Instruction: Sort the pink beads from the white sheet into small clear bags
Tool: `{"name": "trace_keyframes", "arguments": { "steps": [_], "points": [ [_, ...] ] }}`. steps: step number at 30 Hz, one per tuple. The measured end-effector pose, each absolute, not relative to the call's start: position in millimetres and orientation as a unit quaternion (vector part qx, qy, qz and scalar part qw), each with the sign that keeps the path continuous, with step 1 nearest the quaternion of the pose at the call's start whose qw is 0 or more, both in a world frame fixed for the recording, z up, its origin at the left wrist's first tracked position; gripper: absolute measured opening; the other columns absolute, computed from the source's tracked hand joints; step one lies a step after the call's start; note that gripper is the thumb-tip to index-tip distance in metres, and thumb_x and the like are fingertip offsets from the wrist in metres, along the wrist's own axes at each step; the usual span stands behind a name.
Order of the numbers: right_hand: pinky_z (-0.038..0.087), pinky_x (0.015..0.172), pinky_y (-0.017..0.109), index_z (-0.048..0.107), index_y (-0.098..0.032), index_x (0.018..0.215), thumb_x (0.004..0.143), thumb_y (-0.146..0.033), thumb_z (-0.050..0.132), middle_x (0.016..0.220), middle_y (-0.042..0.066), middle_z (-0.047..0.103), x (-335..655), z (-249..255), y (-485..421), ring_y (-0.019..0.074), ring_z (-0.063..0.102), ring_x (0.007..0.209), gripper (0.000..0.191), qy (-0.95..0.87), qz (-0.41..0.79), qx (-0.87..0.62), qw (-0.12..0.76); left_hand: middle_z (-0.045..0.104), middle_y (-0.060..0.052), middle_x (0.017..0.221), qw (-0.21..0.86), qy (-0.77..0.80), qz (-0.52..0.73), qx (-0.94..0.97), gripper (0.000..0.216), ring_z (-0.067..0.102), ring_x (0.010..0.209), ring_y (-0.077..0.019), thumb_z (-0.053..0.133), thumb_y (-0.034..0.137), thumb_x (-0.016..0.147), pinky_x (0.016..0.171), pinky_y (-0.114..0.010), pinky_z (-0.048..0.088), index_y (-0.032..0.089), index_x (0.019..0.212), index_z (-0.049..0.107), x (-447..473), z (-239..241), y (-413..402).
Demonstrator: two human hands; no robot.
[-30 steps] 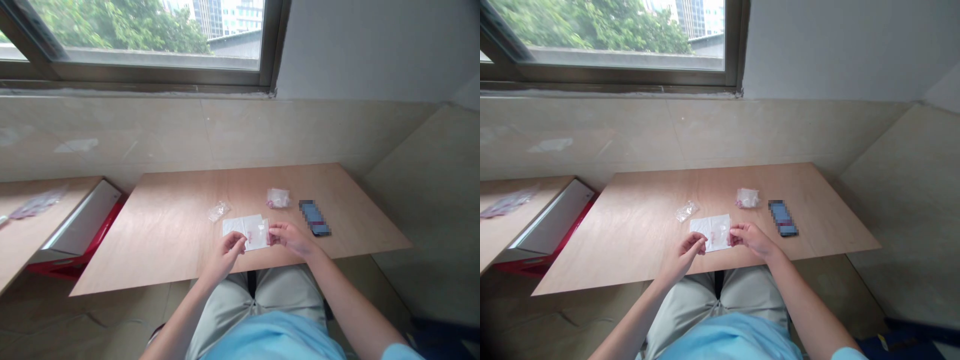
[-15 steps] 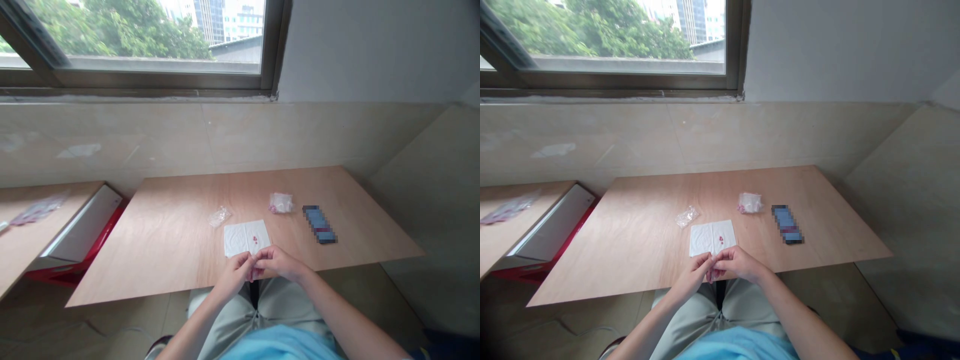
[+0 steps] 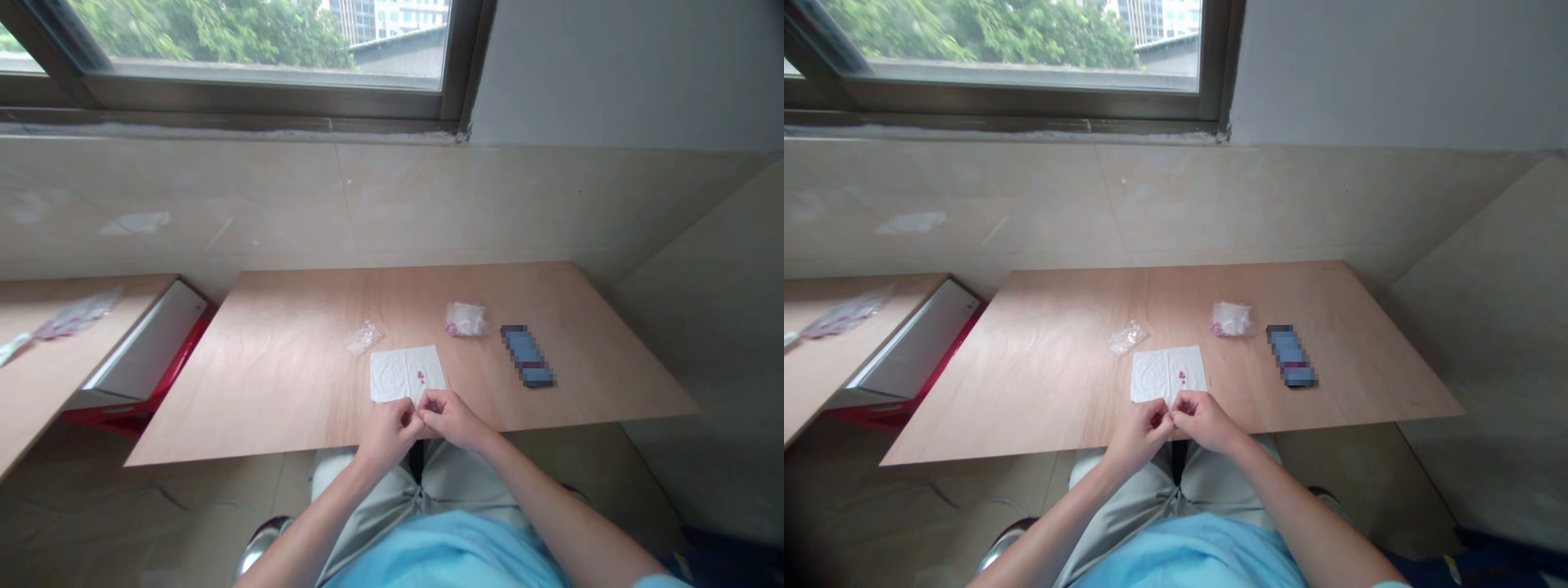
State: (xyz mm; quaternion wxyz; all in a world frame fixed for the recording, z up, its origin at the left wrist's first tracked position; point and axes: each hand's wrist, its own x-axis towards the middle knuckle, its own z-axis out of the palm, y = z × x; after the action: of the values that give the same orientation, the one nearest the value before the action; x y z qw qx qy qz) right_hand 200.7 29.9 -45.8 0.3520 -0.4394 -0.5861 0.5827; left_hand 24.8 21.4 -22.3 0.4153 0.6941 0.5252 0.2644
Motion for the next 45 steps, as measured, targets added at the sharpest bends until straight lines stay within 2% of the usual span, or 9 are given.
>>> {"name": "trace_keyframes", "arguments": {
  "steps": [6,12,14,15,18,20,31,36,45],
  "points": [
    [0.036,0.058,0.023,0.057,-0.019,0.068,0.079,-0.019,0.060,0.065,-0.004,0.056,207,-40,27,0.0119,0.049,0.061,0.012,-0.620,0.528,-0.474,0.337,0.046,0.002,0.053,0.383,0.540,0.271,0.698,0.028,0.041,0.052,-0.0128,0.055,0.026,0.080,0.054,-0.029,0.021,0.020,0.056,0.042,24,-25,19],
    [0.046,0.064,0.026,0.058,-0.020,0.072,0.083,-0.022,0.058,0.067,-0.001,0.065,214,-38,32,0.0148,0.059,0.064,0.011,-0.571,0.582,-0.463,0.348,0.052,0.001,0.060,0.363,0.534,0.296,0.704,0.024,0.047,0.058,-0.0152,0.053,0.029,0.088,0.057,-0.029,0.032,0.021,0.065,0.051,23,-15,20],
    [0.048,0.063,0.027,0.057,-0.020,0.071,0.084,-0.025,0.058,0.066,0.000,0.066,215,-37,35,0.0152,0.060,0.063,0.014,-0.544,0.609,-0.449,0.361,0.065,-0.005,0.082,0.358,0.500,0.326,0.718,0.015,0.060,0.076,-0.0206,0.057,0.036,0.089,0.068,-0.032,0.044,0.022,0.087,0.063,23,-8,21],
    [0.048,0.063,0.028,0.057,-0.020,0.070,0.084,-0.026,0.058,0.067,0.000,0.066,215,-36,36,0.0153,0.060,0.062,0.015,-0.534,0.625,-0.436,0.366,0.068,-0.009,0.100,0.352,0.475,0.339,0.732,0.023,0.063,0.093,-0.0248,0.062,0.039,0.088,0.079,-0.037,0.048,0.022,0.104,0.064,24,-6,21],
    [0.049,0.064,0.028,0.057,-0.019,0.069,0.083,-0.029,0.060,0.067,0.001,0.066,216,-32,38,0.0154,0.061,0.063,0.017,-0.511,0.665,-0.398,0.372,0.052,-0.017,0.143,0.335,0.411,0.342,0.776,0.072,0.048,0.132,-0.0337,0.076,0.046,0.079,0.109,-0.049,0.040,0.024,0.141,0.048,24,-4,21],
    [0.049,0.064,0.028,0.057,-0.019,0.069,0.083,-0.031,0.061,0.066,0.001,0.066,215,-31,37,0.0153,0.061,0.062,0.019,-0.499,0.682,-0.388,0.368,0.048,-0.016,0.148,0.345,0.401,0.324,0.785,0.078,0.046,0.136,-0.0340,0.078,0.048,0.078,0.113,-0.051,0.037,0.025,0.145,0.043,24,-6,21],
    [0.047,0.066,0.028,0.058,-0.019,0.069,0.085,-0.028,0.062,0.063,0.000,0.065,224,-35,40,0.0152,0.060,0.062,0.018,-0.519,0.664,-0.399,0.361,0.065,-0.007,0.109,0.425,0.439,0.321,0.724,0.047,0.062,0.101,-0.0235,0.076,0.047,0.081,0.091,-0.037,0.048,0.021,0.117,0.059,22,-8,29],
    [0.046,0.064,0.028,0.061,-0.020,0.080,0.092,-0.033,0.060,0.065,-0.002,0.060,224,-23,38,0.0143,0.056,0.061,0.018,-0.552,0.591,-0.406,0.426,0.067,-0.005,0.095,0.495,0.458,0.321,0.665,0.041,0.061,0.086,-0.0188,0.067,0.051,0.087,0.077,-0.030,0.047,0.020,0.113,0.063,22,-13,33],
    [0.052,0.064,0.029,0.071,-0.021,0.102,0.096,-0.039,0.056,0.106,0.008,0.064,223,-33,38,0.0181,0.063,0.081,0.025,-0.602,0.484,-0.410,0.485,0.061,-0.001,0.076,0.700,0.399,0.346,0.481,0.040,0.059,0.065,-0.0132,0.060,0.057,0.091,0.063,-0.025,0.045,0.018,0.100,0.059,27,-25,39]
  ]
}}
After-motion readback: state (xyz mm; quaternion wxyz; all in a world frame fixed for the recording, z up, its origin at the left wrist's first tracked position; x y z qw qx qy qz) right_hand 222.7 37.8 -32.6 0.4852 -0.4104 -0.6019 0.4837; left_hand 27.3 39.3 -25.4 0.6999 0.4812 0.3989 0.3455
